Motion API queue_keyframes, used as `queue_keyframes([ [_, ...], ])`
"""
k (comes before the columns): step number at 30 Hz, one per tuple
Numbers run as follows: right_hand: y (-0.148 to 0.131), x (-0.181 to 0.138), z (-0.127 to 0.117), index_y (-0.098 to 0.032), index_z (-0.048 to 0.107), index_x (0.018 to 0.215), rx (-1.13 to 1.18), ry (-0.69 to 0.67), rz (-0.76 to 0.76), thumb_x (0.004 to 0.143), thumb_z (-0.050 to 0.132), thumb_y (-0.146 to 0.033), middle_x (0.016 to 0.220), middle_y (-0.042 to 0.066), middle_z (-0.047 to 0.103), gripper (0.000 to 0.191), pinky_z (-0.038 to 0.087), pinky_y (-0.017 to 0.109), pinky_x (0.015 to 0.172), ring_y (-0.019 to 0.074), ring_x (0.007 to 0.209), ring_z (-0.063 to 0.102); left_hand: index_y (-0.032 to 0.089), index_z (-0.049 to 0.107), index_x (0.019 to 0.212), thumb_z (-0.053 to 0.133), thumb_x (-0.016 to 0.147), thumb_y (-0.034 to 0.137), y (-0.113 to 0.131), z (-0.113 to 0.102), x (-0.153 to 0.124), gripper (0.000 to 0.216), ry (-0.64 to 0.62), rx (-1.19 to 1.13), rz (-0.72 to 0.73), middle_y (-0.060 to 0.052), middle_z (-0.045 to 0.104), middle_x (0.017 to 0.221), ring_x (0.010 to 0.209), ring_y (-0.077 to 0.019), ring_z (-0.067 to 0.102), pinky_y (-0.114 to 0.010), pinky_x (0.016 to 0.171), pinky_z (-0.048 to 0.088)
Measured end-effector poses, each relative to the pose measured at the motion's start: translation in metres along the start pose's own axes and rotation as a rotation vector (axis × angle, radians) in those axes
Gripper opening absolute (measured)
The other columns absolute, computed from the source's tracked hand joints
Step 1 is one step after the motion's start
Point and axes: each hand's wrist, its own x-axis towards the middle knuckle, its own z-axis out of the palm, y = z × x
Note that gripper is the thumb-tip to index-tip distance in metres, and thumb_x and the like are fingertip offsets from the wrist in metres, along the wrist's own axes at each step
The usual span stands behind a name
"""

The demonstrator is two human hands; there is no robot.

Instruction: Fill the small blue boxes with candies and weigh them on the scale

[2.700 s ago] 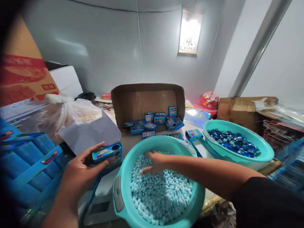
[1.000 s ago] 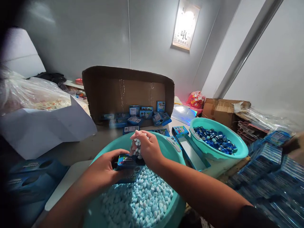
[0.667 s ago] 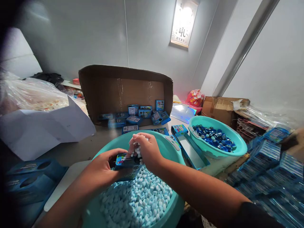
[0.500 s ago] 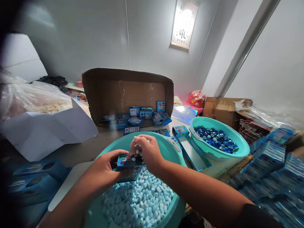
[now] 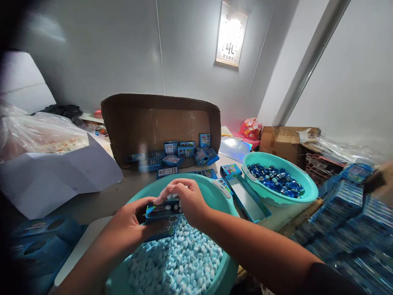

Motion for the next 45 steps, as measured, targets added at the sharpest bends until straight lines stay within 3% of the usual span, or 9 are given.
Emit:
queue_keyframes([
  [9,-0.004,-0.002,-0.002,-0.019,0.078,0.075,-0.200,-0.063,-0.056,0.076,0.054,-0.022,0.076,0.003,0.073,0.024,0.050,0.030,0.083,0.0186,0.081,0.066,0.021,0.069,0.107,0.079,0.062,0.044,-0.007,0.000,0.003,0.051,0.057,0.003,-0.007,-0.003,0.076,0.092,0.086,-0.0265,0.071,-0.031,0.074,0.055],
  [15,-0.001,0.000,-0.006,-0.017,0.078,0.090,-0.274,-0.166,-0.094,0.086,0.049,-0.027,0.110,0.007,0.072,0.030,0.044,0.035,0.101,0.0219,0.111,0.062,0.022,0.070,0.104,0.075,0.064,0.046,0.000,0.002,0.000,0.047,0.328,0.051,0.003,-0.002,0.076,0.090,0.084,-0.0254,0.071,-0.031,0.074,0.054],
  [20,0.002,0.000,-0.010,-0.018,0.071,0.109,-0.378,-0.162,-0.088,0.097,0.044,-0.037,0.122,0.008,0.066,0.036,0.039,0.036,0.107,0.0199,0.121,0.056,0.022,0.070,0.104,0.075,0.064,0.048,-0.003,0.002,0.001,0.048,0.327,0.090,-0.004,-0.003,0.075,0.090,0.084,-0.0252,0.071,-0.032,0.074,0.054],
  [26,0.002,0.002,-0.017,-0.018,0.073,0.099,-0.833,-0.038,-0.148,0.084,0.065,-0.020,0.103,0.007,0.062,0.017,0.049,0.030,0.082,0.0176,0.094,0.061,0.020,0.068,0.107,0.073,0.062,0.046,-0.010,-0.006,0.006,0.052,0.288,0.091,-0.003,-0.005,0.075,0.093,0.088,-0.0267,0.071,-0.034,0.077,0.056],
  [31,0.002,0.006,-0.024,-0.019,0.075,0.081,-1.001,0.013,-0.141,0.081,0.072,-0.017,0.082,0.003,0.062,0.003,0.046,0.028,0.068,0.0139,0.071,0.058,0.020,0.068,0.107,0.070,0.064,0.040,-0.007,-0.008,0.004,0.047,0.281,0.163,-0.010,-0.004,0.075,0.092,0.089,-0.0272,0.071,-0.035,0.078,0.055],
  [35,-0.001,0.004,-0.023,-0.022,0.075,0.076,-1.004,-0.025,-0.177,0.085,0.071,-0.023,0.078,0.002,0.064,0.010,0.045,0.027,0.067,0.0150,0.072,0.059,0.021,0.069,0.103,0.074,0.063,0.045,-0.008,-0.005,0.005,0.047,0.278,0.159,-0.001,-0.005,0.075,0.091,0.086,-0.0282,0.071,-0.036,0.076,0.055],
  [39,-0.007,0.003,-0.017,-0.020,0.066,0.062,-1.004,-0.064,-0.198,0.095,0.059,-0.031,0.067,0.001,0.059,0.036,0.039,0.028,0.063,0.0140,0.066,0.054,0.020,0.070,0.102,0.073,0.064,0.043,-0.008,-0.002,0.004,0.044,0.299,0.115,0.024,-0.006,0.075,0.092,0.085,-0.0276,0.070,-0.037,0.077,0.054],
  [42,-0.008,0.003,-0.016,-0.019,0.068,0.070,-0.968,-0.023,-0.210,0.096,0.057,-0.037,0.072,0.002,0.059,0.034,0.040,0.028,0.064,0.0141,0.067,0.053,0.020,0.069,0.103,0.074,0.065,0.044,-0.006,-0.002,0.003,0.045,0.288,0.107,0.009,-0.005,0.075,0.090,0.083,-0.0271,0.070,-0.037,0.076,0.054],
  [45,-0.004,0.003,-0.021,-0.018,0.072,0.093,-0.916,0.016,-0.186,0.081,0.075,-0.038,0.094,0.005,0.064,0.024,0.044,0.028,0.069,0.0157,0.079,0.057,0.019,0.068,0.106,0.075,0.066,0.046,-0.005,-0.003,0.002,0.049,0.272,0.115,0.013,-0.006,0.075,0.093,0.085,-0.0271,0.071,-0.036,0.075,0.055],
])
